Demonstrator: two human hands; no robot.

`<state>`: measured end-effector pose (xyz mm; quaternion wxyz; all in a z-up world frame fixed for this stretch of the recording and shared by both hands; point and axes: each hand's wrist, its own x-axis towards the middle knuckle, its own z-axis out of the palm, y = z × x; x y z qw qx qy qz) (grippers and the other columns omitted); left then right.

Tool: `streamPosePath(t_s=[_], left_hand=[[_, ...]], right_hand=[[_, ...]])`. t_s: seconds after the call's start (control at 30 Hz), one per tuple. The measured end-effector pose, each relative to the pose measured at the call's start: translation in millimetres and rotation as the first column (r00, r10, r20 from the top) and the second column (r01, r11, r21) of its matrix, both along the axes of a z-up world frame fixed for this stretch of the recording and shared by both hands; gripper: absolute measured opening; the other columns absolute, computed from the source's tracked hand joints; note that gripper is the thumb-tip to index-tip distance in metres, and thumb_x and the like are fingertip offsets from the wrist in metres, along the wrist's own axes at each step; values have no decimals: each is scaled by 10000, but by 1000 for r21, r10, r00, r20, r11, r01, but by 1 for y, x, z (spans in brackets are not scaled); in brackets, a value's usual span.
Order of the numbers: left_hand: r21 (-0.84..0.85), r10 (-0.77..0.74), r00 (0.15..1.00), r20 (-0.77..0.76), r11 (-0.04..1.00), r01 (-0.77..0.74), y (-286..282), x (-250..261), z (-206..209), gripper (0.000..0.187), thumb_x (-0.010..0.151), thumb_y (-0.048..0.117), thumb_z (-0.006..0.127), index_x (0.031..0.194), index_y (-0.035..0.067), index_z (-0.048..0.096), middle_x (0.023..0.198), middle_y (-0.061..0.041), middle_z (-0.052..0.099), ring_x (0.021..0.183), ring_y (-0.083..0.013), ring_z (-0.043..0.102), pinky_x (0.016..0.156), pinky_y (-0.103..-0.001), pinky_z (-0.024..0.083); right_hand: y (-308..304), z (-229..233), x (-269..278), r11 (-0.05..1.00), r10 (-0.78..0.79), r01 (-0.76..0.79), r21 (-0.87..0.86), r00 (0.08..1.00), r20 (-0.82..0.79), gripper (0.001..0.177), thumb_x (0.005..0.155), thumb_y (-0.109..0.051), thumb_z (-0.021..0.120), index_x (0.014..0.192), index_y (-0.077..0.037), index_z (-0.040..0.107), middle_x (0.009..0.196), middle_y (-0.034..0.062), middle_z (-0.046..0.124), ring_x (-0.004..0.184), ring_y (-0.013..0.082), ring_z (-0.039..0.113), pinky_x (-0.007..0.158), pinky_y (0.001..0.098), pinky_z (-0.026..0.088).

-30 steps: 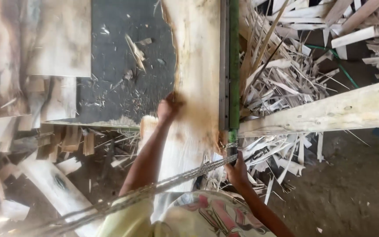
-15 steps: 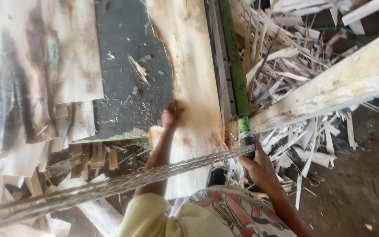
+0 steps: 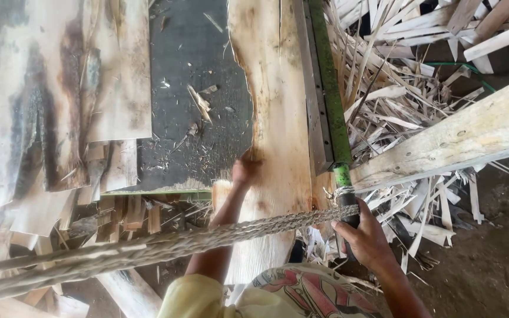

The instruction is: Manually feed and process thin wood strips through a cutting or sizing machine.

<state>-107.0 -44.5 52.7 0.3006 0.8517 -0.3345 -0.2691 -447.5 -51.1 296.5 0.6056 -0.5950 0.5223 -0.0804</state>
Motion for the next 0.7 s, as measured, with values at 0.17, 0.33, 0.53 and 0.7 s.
streamPosePath(t_s=[0.17,0.33,0.53,0.7], left_hand=[[-90,15,999,-44,996,-19,-15,-5,-30,793,871,405,758,1539,173,400,1091,-41,743,376,-27,470,262,-219,421],[12,51,989,-142,999,-49,-38,-9,-20,781,911,385,736,1576,168,390,1011,-60,799,436,-21,505,340,-190,460],[73,107,978,-181,993,-95,-57,-9,5,788,874,361,781,1558,195,427,1082,-90,788,605,-125,656,536,-303,595],[68,69,997,-38,995,-67,-73,-7,-7,825,801,368,873,1503,200,474,1187,-110,733,900,-196,745,824,-372,619]], right_hand=[[-1,3,1,1000,-8,8,8,999,-36,714,820,-199,690,1433,-31,365,731,113,610,465,201,595,433,366,556],[-1,3,2,999,-6,7,32,1000,-26,755,804,-182,686,1455,-38,332,738,119,616,475,199,600,426,376,552],[2,5,6,999,-17,19,29,999,-50,761,814,-151,681,1482,-61,326,765,117,622,482,203,599,430,367,537],[3,6,7,1000,-20,21,7,997,-75,758,820,-163,700,1476,-74,330,773,120,654,485,210,609,449,373,532]])
